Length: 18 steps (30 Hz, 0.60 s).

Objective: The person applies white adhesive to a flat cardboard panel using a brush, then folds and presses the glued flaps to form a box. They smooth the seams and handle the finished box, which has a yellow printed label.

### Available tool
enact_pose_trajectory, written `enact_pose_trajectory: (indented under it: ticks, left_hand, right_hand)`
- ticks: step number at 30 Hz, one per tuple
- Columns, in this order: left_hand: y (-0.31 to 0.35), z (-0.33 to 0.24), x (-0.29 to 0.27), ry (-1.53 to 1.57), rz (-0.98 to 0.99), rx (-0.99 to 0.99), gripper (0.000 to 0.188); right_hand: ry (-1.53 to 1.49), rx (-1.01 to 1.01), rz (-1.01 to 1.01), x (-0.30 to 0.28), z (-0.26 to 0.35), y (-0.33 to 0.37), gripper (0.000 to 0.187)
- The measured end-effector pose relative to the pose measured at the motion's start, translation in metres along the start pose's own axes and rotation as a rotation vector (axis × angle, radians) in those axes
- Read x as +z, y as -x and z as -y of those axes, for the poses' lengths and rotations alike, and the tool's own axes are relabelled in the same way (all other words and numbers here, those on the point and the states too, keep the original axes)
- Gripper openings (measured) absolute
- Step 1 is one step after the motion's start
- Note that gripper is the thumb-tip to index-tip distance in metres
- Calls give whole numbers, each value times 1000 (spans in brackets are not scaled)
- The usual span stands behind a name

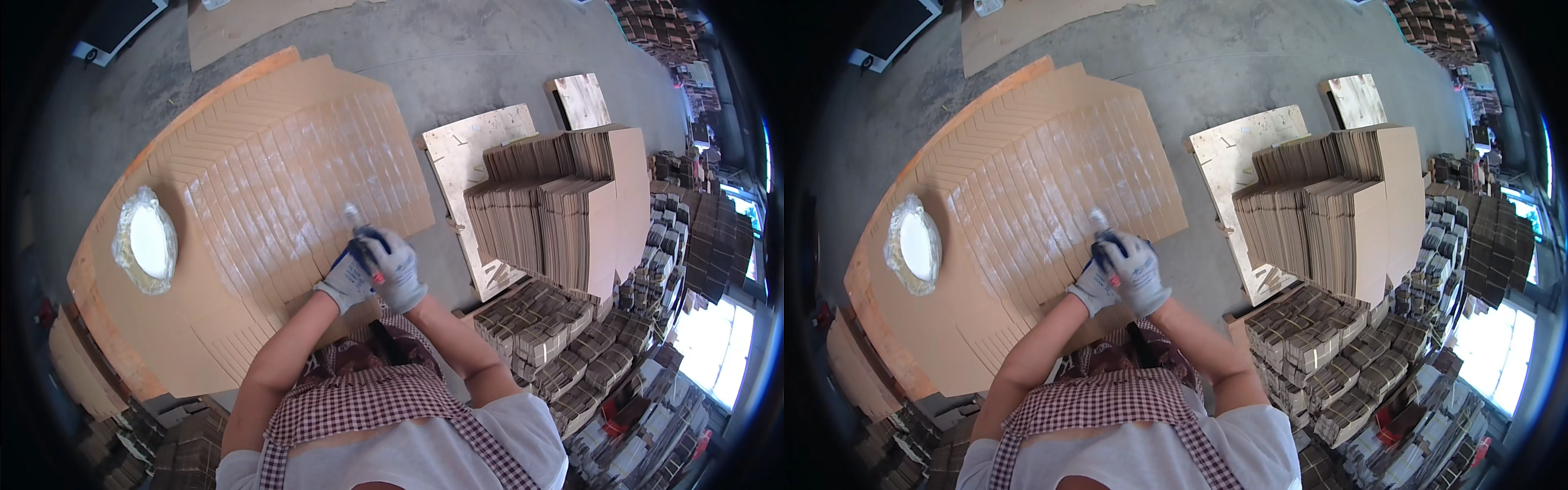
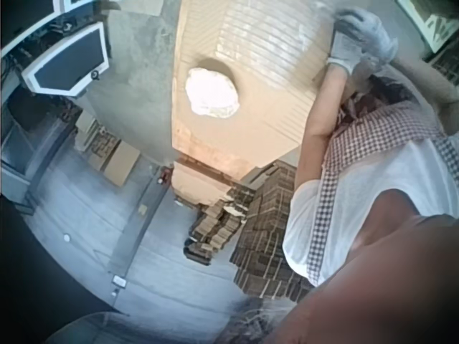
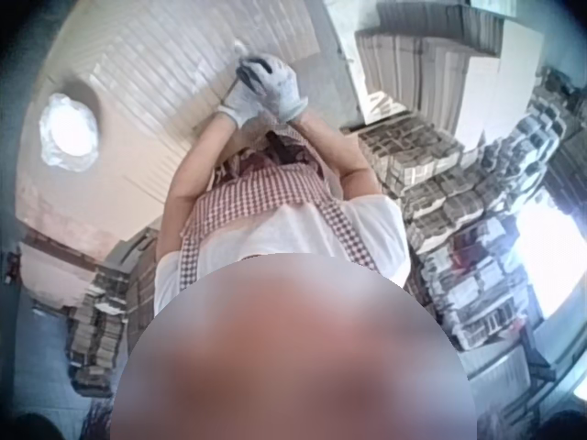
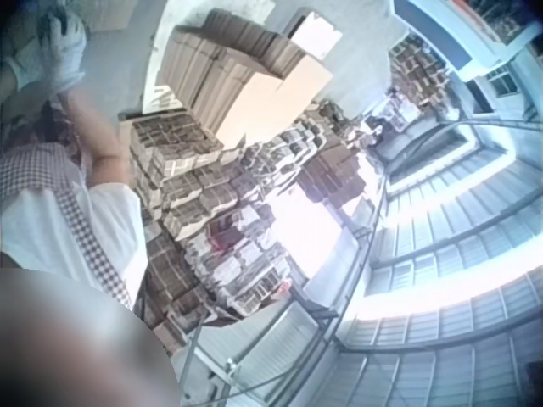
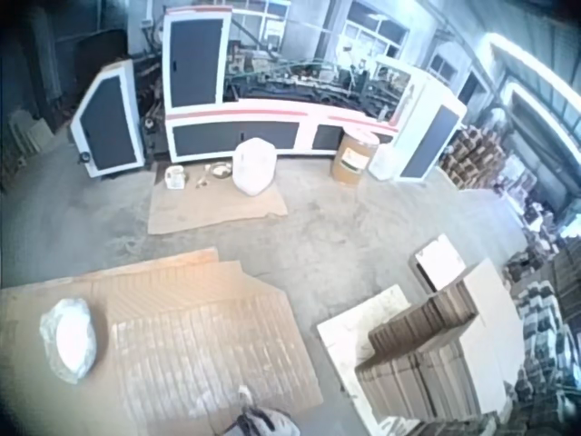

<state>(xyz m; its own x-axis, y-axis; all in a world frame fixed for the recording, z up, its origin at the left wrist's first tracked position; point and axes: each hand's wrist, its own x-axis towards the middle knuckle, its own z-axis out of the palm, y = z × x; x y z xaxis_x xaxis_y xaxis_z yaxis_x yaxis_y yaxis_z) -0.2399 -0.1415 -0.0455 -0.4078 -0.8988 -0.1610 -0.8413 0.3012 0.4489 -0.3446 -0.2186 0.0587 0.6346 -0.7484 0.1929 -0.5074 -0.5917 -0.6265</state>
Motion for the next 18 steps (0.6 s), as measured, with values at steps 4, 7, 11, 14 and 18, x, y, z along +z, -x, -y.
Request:
enact_pose_trajectory:
  ticks: [4,7,11,14,18]
  left_hand:
    - [-6,-6,-17,-260,194,77,68]
    - [-11,-9,-49,13,247,59,75]
    - [-6,-8,-42,2,-60,116,75]
    - [-7,-8,-41,27,-65,114,75]
    - [-10,-11,-41,53,-77,120,76]
  right_hand:
    - [29,-96,115,16,-17,12,33]
    - [129,164,14,-8,-61,-3,39]
    - [-167,444,-321,-34,-113,-17,28]
    - [-967,743,-404,-27,-123,-18,25]
    - [-669,834,-378,-41,-172,-17,22]
